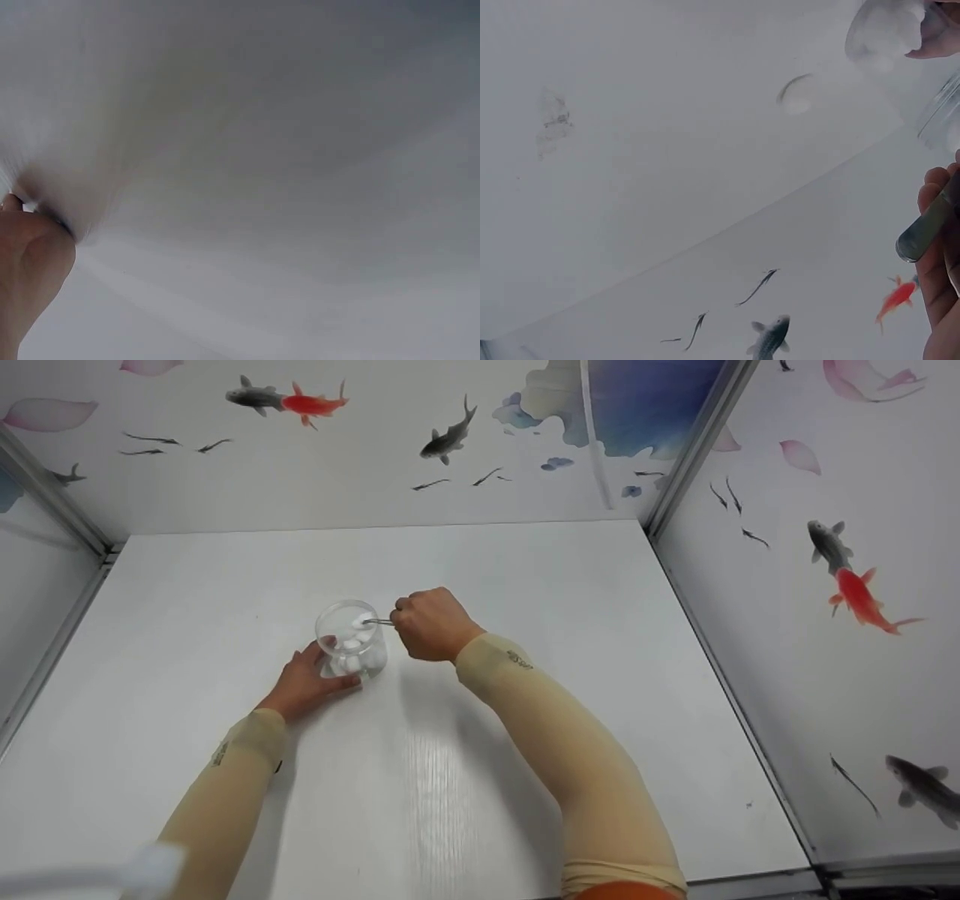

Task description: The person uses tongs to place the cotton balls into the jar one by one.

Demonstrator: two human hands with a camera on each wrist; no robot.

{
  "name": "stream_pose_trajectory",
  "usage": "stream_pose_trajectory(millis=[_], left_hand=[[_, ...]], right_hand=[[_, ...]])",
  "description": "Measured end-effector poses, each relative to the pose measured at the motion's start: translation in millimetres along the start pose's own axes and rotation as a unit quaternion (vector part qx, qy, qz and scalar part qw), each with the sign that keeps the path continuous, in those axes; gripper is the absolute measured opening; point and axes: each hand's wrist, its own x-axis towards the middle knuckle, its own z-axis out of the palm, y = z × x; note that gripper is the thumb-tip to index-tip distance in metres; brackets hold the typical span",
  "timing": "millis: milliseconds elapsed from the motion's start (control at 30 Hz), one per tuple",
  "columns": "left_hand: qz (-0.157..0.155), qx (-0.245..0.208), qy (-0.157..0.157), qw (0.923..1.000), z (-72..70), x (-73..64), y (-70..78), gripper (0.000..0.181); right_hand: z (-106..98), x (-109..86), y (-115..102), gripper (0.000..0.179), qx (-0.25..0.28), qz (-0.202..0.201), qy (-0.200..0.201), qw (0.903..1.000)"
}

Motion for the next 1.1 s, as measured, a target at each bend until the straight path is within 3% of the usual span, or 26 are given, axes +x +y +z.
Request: stream_pose_trajectory(millis=[467, 800, 1100], left_hand=[[0.001, -0.002, 0.006, 1.0, 0.3, -0.1, -1.5, 0.106], [-0.011, -0.014, 0.006, 0.9998, -1.6, -1.9, -1.6, 0.106], [-0.003, -0.019, 0.002, 0.9998, 0.9, -1.1, 0.3, 0.103]], right_hand=[[6, -1.5, 3, 0.013, -0.006, -0.001, -0.006, 1.0], [10, -17.2, 21, 0.01, -0.004, 0.031, 0.02, 0.9993], [32, -43.2, 35, 0.009, -0.007, 0.062, -0.066, 0.9958]])
